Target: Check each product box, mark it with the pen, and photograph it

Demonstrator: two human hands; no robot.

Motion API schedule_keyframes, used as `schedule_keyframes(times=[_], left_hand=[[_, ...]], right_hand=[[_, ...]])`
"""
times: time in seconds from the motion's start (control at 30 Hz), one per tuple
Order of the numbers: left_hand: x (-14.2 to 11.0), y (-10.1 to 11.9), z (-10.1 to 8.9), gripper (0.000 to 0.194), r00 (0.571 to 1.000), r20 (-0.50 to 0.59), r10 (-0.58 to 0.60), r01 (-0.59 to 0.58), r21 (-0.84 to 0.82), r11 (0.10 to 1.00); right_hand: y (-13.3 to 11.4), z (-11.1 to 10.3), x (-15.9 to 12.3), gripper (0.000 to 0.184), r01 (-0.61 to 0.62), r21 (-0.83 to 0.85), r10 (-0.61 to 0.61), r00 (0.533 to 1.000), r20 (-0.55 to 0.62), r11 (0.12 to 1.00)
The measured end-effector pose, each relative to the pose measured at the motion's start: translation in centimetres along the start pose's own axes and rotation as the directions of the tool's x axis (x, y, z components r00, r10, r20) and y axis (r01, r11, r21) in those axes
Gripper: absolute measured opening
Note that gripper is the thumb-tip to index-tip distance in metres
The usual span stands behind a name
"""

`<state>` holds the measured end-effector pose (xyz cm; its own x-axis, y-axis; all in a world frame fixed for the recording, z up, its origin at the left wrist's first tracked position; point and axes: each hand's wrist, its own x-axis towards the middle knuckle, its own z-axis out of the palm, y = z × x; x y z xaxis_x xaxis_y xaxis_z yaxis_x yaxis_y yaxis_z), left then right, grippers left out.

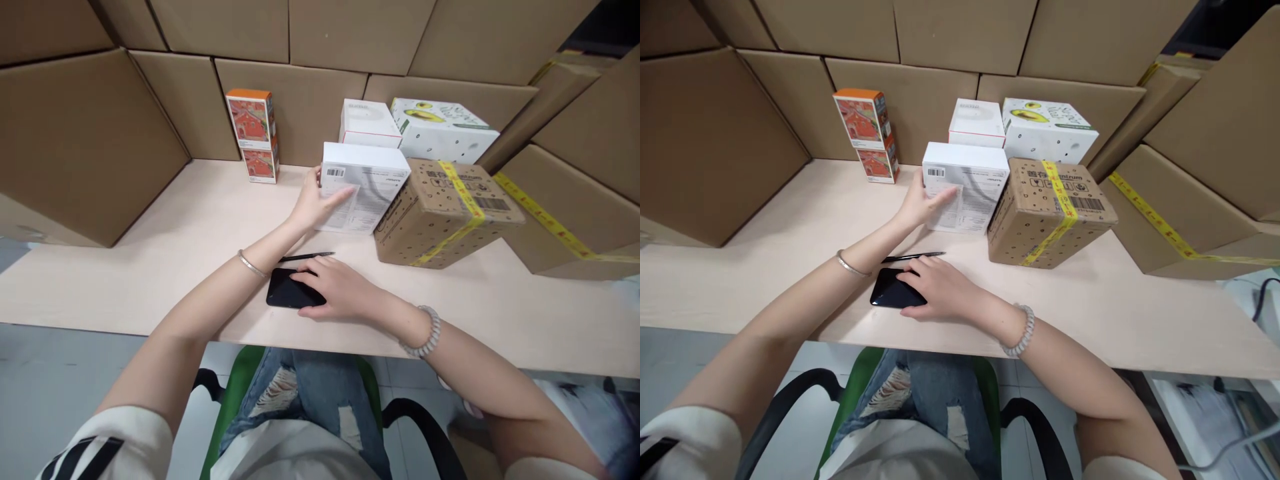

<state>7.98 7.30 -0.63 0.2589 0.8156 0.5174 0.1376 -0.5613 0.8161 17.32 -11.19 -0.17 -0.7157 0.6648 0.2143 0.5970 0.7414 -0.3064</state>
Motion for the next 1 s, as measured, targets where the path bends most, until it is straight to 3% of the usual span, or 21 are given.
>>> schedule_keyframes(times=[0.1, 0.17, 0.27, 0.33, 0.4, 0.5, 0.6, 0.77, 0.9, 1.0], left_hand=[[-0.6, -0.6, -1.9, 0.078, 0.985, -0.155, 0.077, -0.067, 0.068, 0.995], [-0.4, -1.2, -3.8, 0.070, 0.939, -0.323, 0.118, -0.077, 0.137, 0.988], [1.1, -2.4, -7.0, 0.068, 0.839, -0.543, 0.033, 0.097, 0.210, 0.973], [2.5, -2.8, -8.7, 0.091, 0.784, -0.617, -0.069, 0.254, 0.217, 0.943], [3.9, -3.0, -9.6, 0.109, 0.758, -0.636, -0.144, 0.360, 0.223, 0.906], [5.4, -3.0, -9.7, 0.116, 0.764, -0.613, -0.202, 0.437, 0.260, 0.861], [6.4, -3.3, -9.1, 0.108, 0.774, -0.596, -0.214, 0.462, 0.299, 0.835], [7.7, -4.5, -8.9, 0.102, 0.771, -0.625, -0.123, 0.373, 0.287, 0.882], [7.3, -4.8, -9.4, 0.106, 0.778, -0.615, -0.125, 0.371, 0.290, 0.882], [5.6, -4.2, -9.7, 0.107, 0.823, -0.561, -0.092, 0.301, 0.294, 0.907]], right_hand=[[0.1, 0.1, -0.1, 0.060, 0.008, 0.001, -0.008, 1.000, -0.013, 1.000], [0.1, 0.3, -0.2, 0.062, 0.004, 0.013, -0.003, 1.000, -0.023, 1.000], [0.2, 0.4, -0.2, 0.065, -0.001, 0.033, 0.002, 0.999, -0.033, 0.999], [0.2, 0.5, -0.2, 0.065, -0.003, 0.041, 0.004, 0.999, -0.037, 0.999], [0.3, 0.6, -0.2, 0.064, -0.002, 0.045, 0.004, 0.999, -0.044, 0.999], [0.3, 0.9, -0.2, 0.063, -0.001, 0.050, 0.004, 0.998, -0.070, 0.999], [0.3, 1.1, -0.2, 0.062, -0.012, 0.055, 0.017, 0.994, -0.104, 0.998], [0.3, 1.2, -0.2, 0.063, -0.036, 0.058, 0.042, 0.992, -0.120, 0.998], [0.4, 1.0, -0.2, 0.067, -0.050, 0.082, 0.057, 0.995, -0.086, 0.995], [0.5, 1.0, -0.2, 0.066, -0.065, 0.088, 0.071, 0.995, -0.065, 0.994]])
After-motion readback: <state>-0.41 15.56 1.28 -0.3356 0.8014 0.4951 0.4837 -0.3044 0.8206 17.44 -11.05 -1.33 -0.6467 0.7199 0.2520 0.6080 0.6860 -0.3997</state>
